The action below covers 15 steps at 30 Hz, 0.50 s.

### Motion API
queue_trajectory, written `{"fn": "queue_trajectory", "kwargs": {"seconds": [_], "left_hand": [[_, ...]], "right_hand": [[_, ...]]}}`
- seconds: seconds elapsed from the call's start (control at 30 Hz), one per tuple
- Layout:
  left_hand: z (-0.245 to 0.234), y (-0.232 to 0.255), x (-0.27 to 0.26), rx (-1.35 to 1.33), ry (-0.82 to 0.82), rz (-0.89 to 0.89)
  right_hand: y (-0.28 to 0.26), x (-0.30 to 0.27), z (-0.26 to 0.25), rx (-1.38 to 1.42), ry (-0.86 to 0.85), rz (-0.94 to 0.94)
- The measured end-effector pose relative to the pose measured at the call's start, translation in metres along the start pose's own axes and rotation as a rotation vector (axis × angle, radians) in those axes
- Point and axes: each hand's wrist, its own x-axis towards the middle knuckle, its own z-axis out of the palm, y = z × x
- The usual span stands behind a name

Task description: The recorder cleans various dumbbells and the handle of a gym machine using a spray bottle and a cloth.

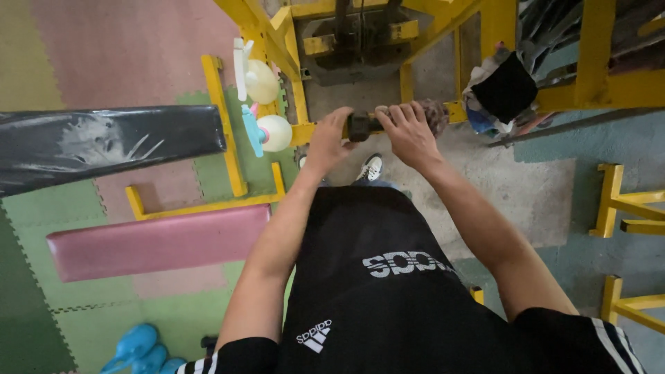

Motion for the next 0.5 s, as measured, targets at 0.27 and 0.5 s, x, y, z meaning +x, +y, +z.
{"fn": "queue_trajectory", "kwargs": {"seconds": [0.27, 0.5], "left_hand": [[-0.011, 0.014, 0.001, -0.008, 0.006, -0.031], [0.007, -0.007, -0.001, -0.032, -0.055, -0.123]], "right_hand": [[-0.008, 0.009, -0.029, 0.412, -0.012, 0.158], [-0.068, 0.034, -0.032, 0.716, 0.216, 0.278]]}}
